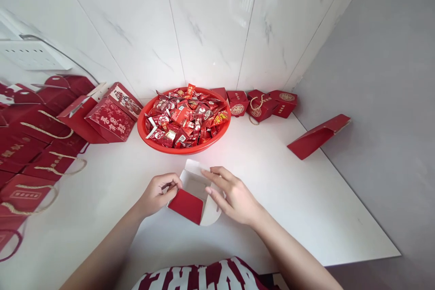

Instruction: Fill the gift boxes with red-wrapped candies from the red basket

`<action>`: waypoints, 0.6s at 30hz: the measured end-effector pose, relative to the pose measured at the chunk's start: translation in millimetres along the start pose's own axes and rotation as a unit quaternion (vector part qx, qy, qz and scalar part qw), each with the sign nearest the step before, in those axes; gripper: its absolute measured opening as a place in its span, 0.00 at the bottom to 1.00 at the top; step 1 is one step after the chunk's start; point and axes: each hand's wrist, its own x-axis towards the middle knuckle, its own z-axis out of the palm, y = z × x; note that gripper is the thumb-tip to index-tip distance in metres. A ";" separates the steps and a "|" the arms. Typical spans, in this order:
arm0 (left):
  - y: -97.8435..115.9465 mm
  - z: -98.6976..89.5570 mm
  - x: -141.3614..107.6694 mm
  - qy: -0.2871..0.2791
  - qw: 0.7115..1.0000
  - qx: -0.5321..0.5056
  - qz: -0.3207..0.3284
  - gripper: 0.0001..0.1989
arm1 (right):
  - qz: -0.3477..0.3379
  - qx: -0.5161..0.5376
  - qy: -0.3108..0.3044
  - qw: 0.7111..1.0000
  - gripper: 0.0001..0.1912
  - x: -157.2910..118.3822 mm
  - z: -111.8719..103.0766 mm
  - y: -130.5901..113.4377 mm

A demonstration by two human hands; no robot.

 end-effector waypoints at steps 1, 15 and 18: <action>2.3 -0.8 0.1 -0.008 1.000 0.011 0.001 0.07 | 0.039 0.003 0.001 0.999 0.21 3.7 -3.7 -1.9; 42.9 -7.8 -7.5 -0.132 0.960 0.243 0.038 0.29 | 0.128 -0.206 -0.212 0.947 0.17 55.6 -11.5 1.1; 33.3 2.1 -15.9 -0.117 0.950 0.286 0.037 0.26 | 0.115 -0.110 -0.165 0.973 0.20 51.3 -4.1 15.0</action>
